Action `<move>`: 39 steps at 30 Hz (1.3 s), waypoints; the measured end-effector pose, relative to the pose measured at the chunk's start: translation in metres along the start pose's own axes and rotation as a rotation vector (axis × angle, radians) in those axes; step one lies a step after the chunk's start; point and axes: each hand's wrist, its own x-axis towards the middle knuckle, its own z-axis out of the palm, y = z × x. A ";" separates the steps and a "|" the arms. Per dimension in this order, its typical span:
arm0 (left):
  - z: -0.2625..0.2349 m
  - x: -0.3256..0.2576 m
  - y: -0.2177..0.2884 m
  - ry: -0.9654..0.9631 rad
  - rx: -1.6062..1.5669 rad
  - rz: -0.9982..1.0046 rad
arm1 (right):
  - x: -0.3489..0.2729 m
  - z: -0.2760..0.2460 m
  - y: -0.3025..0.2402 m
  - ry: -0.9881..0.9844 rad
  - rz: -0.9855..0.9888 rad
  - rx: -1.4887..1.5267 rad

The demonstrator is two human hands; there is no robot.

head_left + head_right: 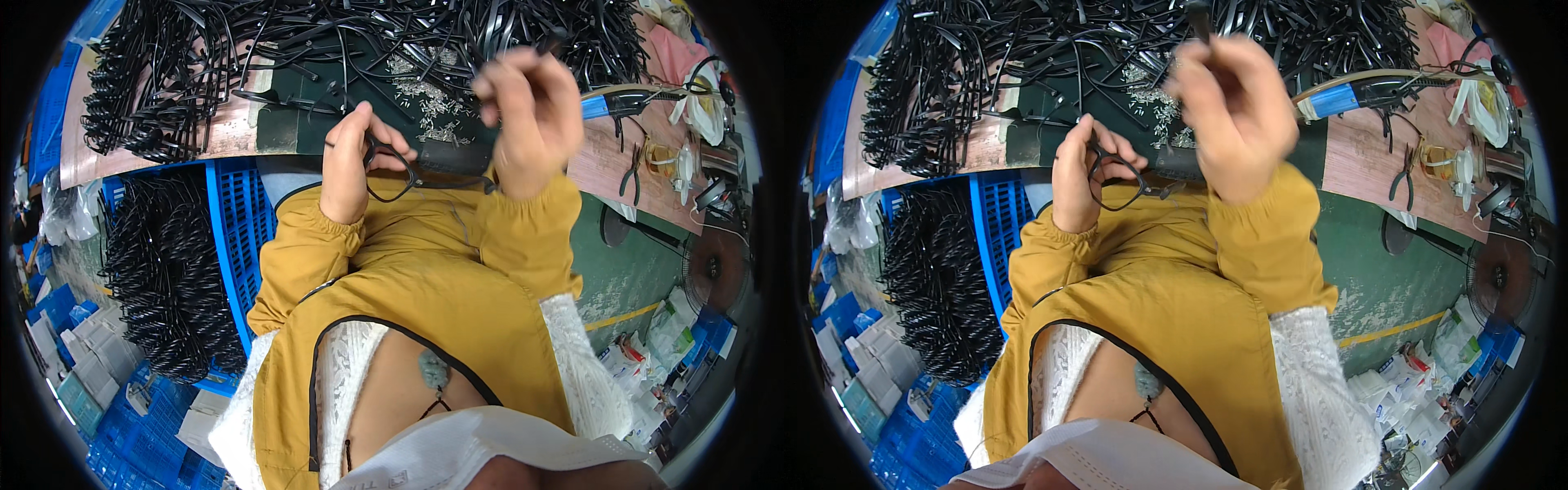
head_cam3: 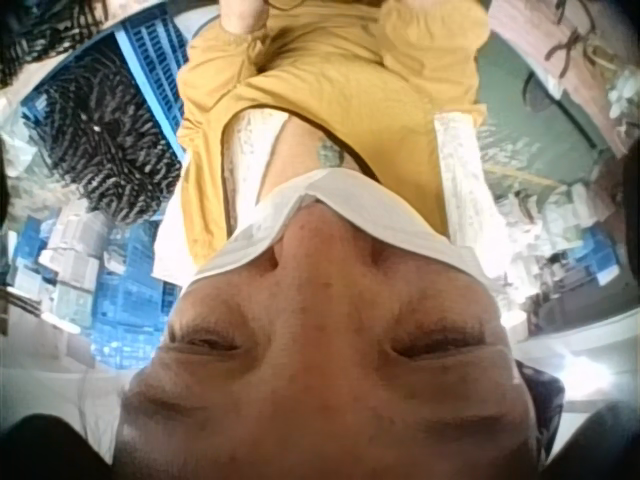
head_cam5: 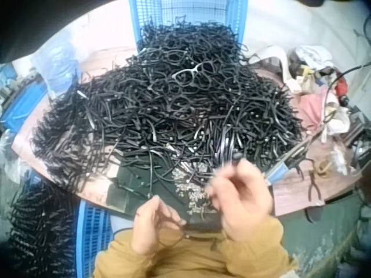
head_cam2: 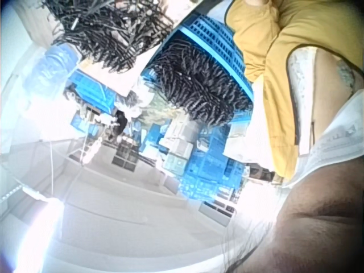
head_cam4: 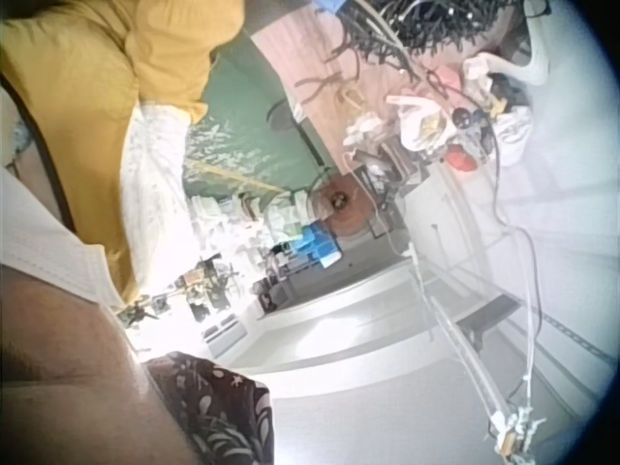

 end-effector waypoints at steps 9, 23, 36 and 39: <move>0.026 0.015 0.012 -0.250 -0.019 -0.295 | -0.063 -0.070 0.032 -0.064 0.139 -0.288; 0.027 -0.022 -0.028 -0.408 0.003 -0.629 | -0.064 -0.069 0.058 -0.249 0.139 -0.326; 0.035 -0.022 -0.016 -0.392 0.048 -0.597 | -0.056 -0.074 0.049 -0.496 -0.177 -0.629; 0.037 -0.019 -0.010 -0.340 0.100 -0.388 | -0.056 -0.092 0.035 0.023 -0.284 -0.333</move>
